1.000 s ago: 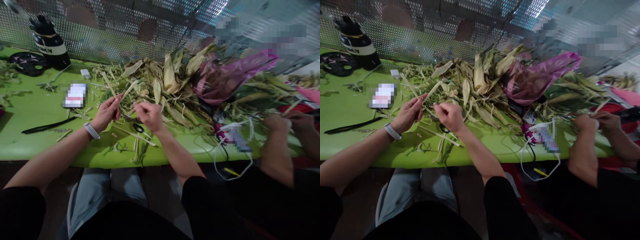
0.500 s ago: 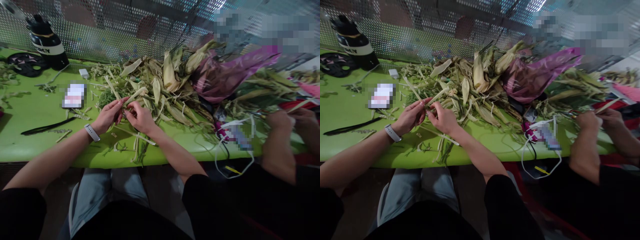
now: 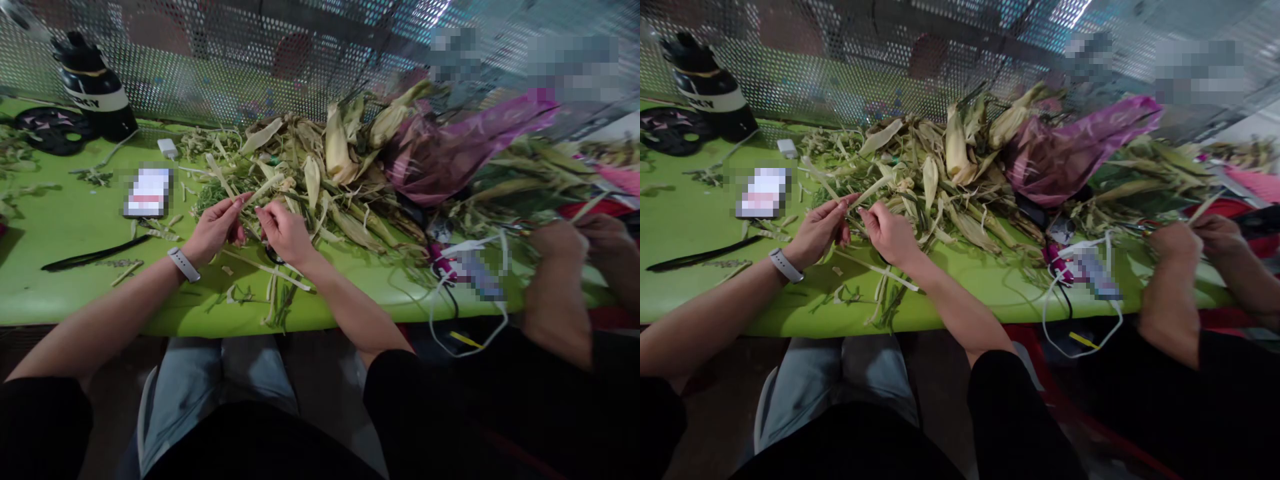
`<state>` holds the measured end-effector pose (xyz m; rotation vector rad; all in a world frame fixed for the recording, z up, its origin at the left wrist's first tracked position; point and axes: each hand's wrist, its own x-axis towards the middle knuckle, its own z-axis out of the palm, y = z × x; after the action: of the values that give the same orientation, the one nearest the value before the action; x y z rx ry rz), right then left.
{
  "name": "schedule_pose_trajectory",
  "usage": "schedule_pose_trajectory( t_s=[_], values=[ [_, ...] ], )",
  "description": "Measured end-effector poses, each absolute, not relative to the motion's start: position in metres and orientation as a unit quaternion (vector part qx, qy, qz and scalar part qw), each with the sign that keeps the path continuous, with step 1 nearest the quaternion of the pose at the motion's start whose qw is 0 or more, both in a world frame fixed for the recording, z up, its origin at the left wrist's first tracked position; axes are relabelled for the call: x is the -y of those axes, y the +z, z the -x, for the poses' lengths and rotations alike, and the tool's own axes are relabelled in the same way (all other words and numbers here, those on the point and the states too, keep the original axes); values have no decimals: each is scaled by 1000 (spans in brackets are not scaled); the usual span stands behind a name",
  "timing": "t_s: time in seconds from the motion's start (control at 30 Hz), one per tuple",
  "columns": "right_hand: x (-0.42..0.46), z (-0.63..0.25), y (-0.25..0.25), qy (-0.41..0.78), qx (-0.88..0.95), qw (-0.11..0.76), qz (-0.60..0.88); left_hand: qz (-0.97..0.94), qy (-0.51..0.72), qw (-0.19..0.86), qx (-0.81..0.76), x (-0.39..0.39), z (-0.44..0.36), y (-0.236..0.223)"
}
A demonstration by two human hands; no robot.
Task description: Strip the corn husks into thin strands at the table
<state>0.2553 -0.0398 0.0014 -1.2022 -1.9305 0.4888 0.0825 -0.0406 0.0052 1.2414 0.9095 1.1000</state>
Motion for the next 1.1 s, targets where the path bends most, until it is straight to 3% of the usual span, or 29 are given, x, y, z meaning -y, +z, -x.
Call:
schedule_pose_trajectory(
  t_s=[0.13, 0.33, 0.57, 0.9, 1.1],
  values=[
    [42, -250, -1, 252, 772, 337, 476, -551, 462, 584, -377, 43, -83, 3],
    [43, -246, -4, 360, 741, 351, 444, -552, 453, 613, -339, 45, -85, 0],
    [39, -242, -11, 542, 678, 301, 394, -542, 454, 634, -314, 47, -83, 0],
    [35, -243, -17, 452, 660, 463, 380, -508, 471, 639, -334, 44, -86, 0],
    [33, -247, -16, 352, 704, 476, 393, -510, 536, 551, -385, 36, -89, -12]
  ],
)
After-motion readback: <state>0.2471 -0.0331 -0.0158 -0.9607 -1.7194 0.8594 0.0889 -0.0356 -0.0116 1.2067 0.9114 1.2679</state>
